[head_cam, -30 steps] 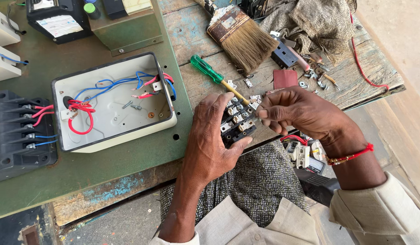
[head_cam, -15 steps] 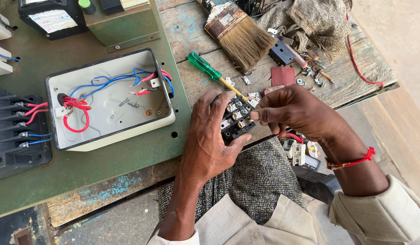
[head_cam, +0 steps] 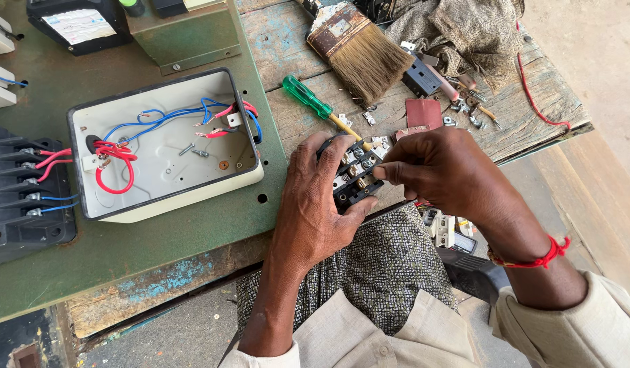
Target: The person assembles a small black electrical component by hand, inserting metal terminals and tightening them with a green screwdriver. They handle multiple small metal parts and use the screwdriver to secure connections on the component held in their lap.
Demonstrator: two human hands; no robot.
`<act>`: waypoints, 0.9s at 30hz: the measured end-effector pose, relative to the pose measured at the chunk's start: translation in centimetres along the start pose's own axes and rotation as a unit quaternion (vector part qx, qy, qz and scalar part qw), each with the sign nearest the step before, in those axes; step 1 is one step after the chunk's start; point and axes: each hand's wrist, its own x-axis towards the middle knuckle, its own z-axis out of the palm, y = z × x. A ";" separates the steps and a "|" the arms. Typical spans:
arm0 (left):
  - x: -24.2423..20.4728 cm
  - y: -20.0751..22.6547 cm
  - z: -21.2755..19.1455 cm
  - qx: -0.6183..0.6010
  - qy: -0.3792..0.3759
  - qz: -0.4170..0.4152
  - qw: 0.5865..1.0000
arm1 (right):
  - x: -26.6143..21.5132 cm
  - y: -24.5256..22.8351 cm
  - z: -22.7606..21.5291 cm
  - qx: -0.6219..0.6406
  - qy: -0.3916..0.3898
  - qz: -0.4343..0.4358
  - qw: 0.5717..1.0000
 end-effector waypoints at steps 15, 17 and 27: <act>-0.2 -0.1 0.1 -0.002 0.009 0.006 1.000 | -1.5 1.2 0.9 0.024 0.100 -0.056 0.993; -0.1 -0.1 0.1 0.003 0.012 0.011 1.000 | -1.8 0.6 1.1 -0.035 0.087 -0.038 0.995; -0.2 -0.1 0.2 0.002 0.015 0.013 1.000 | -3.0 -0.3 2.4 -0.087 0.182 -0.155 0.967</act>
